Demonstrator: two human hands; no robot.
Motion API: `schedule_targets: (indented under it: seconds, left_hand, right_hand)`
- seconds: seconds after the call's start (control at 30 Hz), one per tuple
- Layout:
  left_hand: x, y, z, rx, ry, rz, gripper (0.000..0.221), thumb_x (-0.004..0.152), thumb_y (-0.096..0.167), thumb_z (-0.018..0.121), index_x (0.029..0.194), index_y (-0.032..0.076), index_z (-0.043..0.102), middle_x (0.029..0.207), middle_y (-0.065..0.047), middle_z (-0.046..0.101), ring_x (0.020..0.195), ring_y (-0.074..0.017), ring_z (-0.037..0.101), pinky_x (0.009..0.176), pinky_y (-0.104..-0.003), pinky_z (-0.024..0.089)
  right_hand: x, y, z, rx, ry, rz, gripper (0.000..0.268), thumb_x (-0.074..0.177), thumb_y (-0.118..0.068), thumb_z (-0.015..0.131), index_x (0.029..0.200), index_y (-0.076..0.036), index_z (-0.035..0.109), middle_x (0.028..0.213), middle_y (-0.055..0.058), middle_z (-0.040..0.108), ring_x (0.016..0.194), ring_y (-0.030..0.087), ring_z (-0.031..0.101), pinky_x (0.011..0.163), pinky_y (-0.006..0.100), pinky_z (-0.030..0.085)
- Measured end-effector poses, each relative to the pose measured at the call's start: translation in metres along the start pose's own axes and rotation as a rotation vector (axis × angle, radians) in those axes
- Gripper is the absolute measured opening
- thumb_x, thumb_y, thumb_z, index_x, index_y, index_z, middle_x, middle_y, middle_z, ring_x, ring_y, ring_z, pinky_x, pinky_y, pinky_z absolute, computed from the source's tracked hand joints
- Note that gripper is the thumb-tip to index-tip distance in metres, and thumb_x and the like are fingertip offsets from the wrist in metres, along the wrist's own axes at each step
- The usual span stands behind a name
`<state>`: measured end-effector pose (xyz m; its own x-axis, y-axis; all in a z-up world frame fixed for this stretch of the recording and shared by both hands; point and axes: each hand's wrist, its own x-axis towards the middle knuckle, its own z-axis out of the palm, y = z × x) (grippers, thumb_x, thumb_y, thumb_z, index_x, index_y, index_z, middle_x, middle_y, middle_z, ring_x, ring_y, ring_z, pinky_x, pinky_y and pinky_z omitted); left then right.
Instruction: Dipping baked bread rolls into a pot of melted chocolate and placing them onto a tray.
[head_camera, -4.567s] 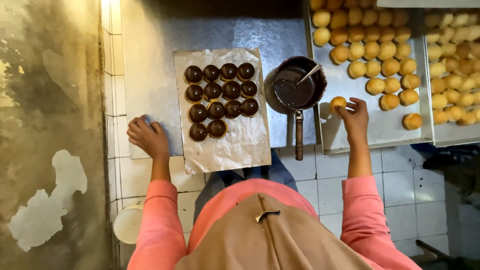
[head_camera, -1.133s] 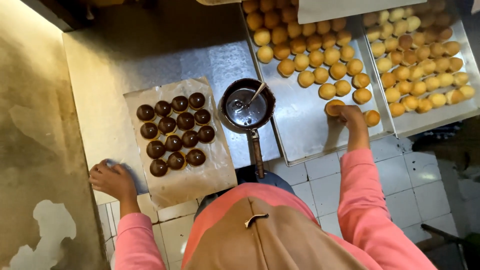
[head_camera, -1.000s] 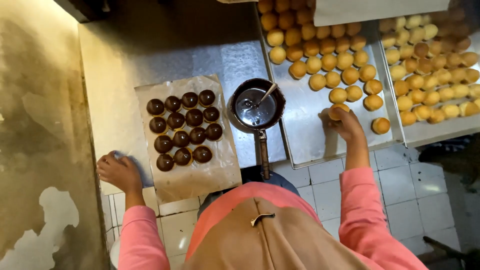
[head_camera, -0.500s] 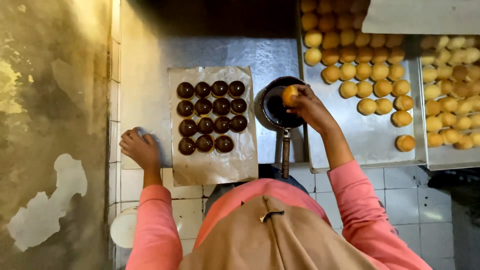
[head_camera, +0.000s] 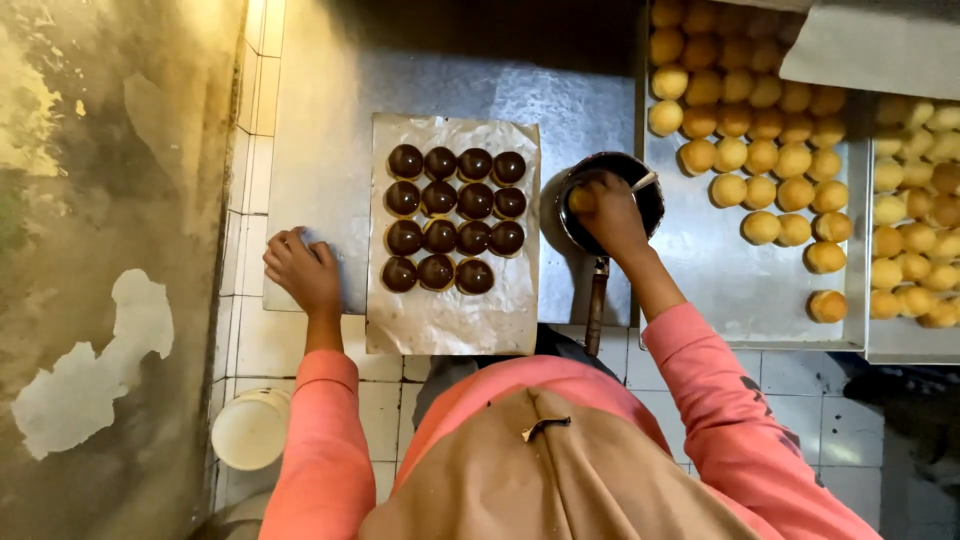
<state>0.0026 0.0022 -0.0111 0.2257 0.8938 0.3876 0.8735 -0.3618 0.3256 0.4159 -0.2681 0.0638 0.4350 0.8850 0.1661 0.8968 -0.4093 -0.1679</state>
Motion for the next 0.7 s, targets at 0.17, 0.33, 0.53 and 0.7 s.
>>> schedule_targets:
  seconds: [0.17,0.33,0.53,0.7]
  left_hand:
    - [0.002,0.006,-0.008,-0.018,0.017,0.009,0.030,0.083,0.012,0.059,0.113,0.011,0.064,0.111,-0.010,0.054,0.107,-0.0347,0.053,0.091,-0.050,0.042]
    - [0.002,0.007,-0.011,-0.036,0.010,0.019,0.031,0.084,0.012,0.058,0.115,0.011,0.063,0.112,-0.010,0.054,0.107,-0.0352,0.054,0.090,-0.050,0.043]
    - [0.001,0.005,-0.007,-0.045,0.007,0.011,0.030,0.085,0.011,0.059,0.114,0.012,0.063,0.113,-0.009,0.054,0.108,-0.0353,0.054,0.094,-0.052,0.041]
    - [-0.001,0.000,-0.003,-0.031,-0.016,-0.004,0.032,0.085,0.012,0.060,0.117,0.012,0.062,0.115,-0.009,0.053,0.111,-0.0344,0.053,0.096,-0.052,0.041]
  right_hand:
    - [-0.016,0.010,-0.005,0.276,0.047,0.233,0.049,0.076,-0.034,0.089,0.116,-0.009,0.075,0.107,0.014,0.068,0.098,0.038,0.069,0.088,0.044,0.057]
    - [-0.029,0.001,-0.039,1.097,0.192,0.693,0.054,0.090,-0.027,0.088,0.133,-0.007,0.061,0.117,0.014,0.068,0.109,0.025,0.065,0.096,0.037,0.057]
    - [-0.050,0.021,-0.032,1.887,0.240,0.890,0.010,0.102,-0.009,0.066,0.112,-0.008,0.066,0.111,0.010,0.070,0.112,0.025,0.069,0.113,0.043,0.054]
    - [-0.057,0.018,-0.019,2.270,0.318,0.848,0.016,0.101,0.002,0.059,0.114,0.000,0.068,0.125,0.020,0.070,0.124,0.030,0.065,0.123,0.045,0.045]
